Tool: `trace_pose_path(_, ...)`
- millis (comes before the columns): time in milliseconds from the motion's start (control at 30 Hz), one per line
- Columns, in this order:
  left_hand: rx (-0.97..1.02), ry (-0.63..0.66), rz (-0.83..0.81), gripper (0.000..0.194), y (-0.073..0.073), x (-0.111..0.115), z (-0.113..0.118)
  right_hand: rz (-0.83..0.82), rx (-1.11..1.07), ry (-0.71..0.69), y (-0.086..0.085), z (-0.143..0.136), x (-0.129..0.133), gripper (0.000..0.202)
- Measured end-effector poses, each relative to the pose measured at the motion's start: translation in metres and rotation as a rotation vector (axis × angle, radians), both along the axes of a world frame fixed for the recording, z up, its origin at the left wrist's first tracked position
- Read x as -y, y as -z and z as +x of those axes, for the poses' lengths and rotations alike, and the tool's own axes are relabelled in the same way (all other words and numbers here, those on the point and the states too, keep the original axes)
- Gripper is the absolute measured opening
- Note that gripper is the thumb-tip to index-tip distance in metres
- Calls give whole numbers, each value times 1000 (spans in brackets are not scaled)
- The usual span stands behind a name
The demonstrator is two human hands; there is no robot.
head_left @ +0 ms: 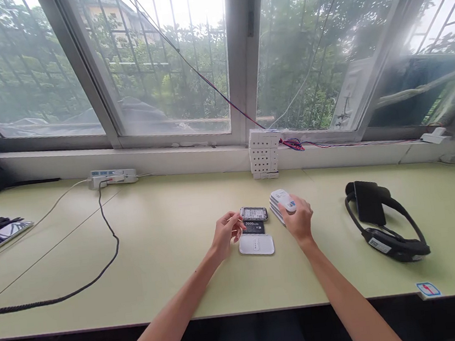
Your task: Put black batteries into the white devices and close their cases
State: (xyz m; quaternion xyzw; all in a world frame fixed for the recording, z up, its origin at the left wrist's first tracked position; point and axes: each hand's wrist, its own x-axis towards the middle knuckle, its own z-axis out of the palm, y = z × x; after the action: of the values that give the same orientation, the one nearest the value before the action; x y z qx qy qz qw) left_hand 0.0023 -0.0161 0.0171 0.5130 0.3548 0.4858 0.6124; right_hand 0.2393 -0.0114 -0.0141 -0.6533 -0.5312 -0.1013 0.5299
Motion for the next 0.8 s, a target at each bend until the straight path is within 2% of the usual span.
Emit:
trace_pose_path(200,1,-2,-1,33,1,0,0,199,52,76,-13,-11,13,35)
trace_pose_path(333,-3,-6,-4,33,-1,1,0,304,113,-33,-17,-28,24,19)
trace_pose_path(433,-8,-20,-3,34,-3,2,1,179,164,-204,-14,-42,29,16)
trace_pose_path(600,-30,-55,-16,35,-5,4,2,-72,149,-456,-5,-56,27,25)
trace_pose_path(800,-40,-72,-32,36,-5,3,2,-235,170,-481,3,-49,19,32)
